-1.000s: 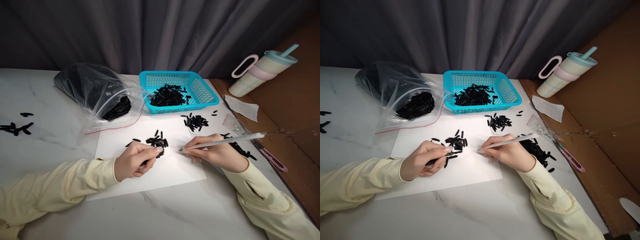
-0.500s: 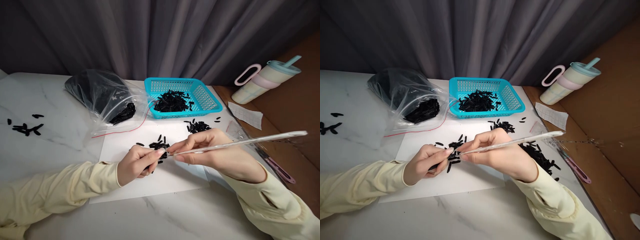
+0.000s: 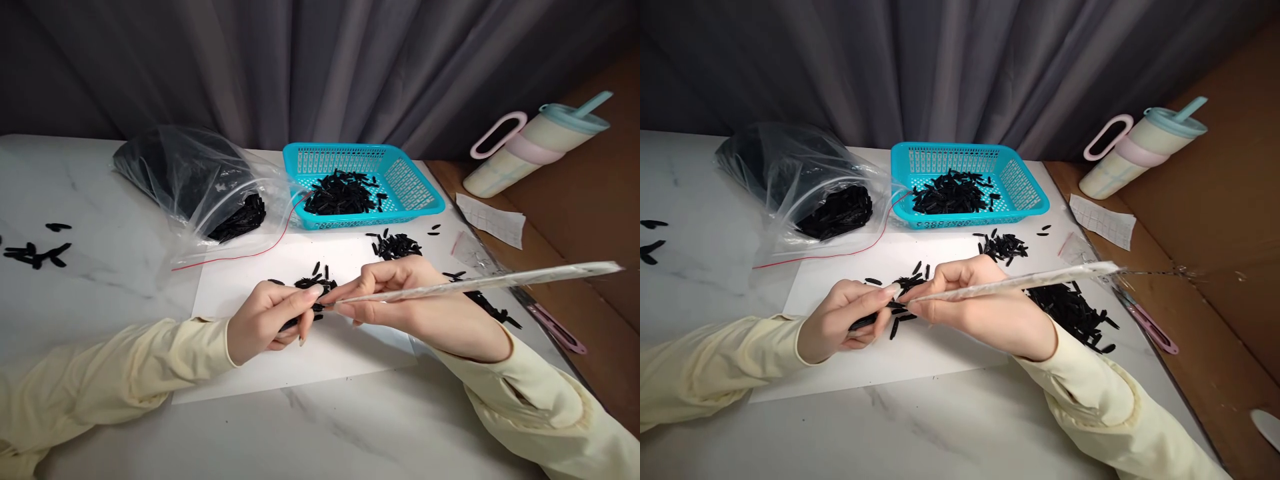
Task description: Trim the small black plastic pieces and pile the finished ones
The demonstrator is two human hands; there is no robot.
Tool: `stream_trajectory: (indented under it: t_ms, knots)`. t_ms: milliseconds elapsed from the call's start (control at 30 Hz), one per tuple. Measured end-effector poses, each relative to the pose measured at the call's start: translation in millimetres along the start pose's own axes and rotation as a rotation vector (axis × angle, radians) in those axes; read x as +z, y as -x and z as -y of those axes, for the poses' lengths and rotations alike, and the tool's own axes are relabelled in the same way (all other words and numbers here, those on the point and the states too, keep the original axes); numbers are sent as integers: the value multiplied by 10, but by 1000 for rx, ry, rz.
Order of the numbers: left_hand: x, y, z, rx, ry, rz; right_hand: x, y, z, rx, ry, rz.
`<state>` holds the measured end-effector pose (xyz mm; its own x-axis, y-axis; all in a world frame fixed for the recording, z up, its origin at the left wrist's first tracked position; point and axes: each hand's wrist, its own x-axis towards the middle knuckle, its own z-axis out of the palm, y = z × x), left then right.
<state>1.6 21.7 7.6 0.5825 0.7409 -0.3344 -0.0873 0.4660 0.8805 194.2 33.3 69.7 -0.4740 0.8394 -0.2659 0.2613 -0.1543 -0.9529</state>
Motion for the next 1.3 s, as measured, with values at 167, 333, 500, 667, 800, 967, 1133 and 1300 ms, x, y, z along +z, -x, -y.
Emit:
stream_trajectory:
  t_ms: [167, 333, 500, 667, 800, 967, 1133, 1300]
  knots:
    - [6, 5, 6, 4, 26, 5, 0, -8, -7, 3, 19, -13]
    - [22, -11, -17, -7, 54, 2, 12, -2, 2, 1, 30, -16]
    - [13, -4, -29, -30, 76, -15, 55, 37, 26, -39, 115, -51]
    - [4, -1, -13, -19, 95, -29, 88, 83, 33, -221, 399, -79]
    - [3, -21, -15, 4, 141, -23, 131, 122, -18, -366, 510, -109]
    - [-7, -36, -35, 12, 219, -24, 202, 115, -197, -601, 571, -142]
    - [-17, -42, -38, 16, 270, -23, 321, 64, -384, -747, 557, -245]
    - [-13, -38, -30, 48, 254, -37, 432, 79, -378, -646, 477, -385]
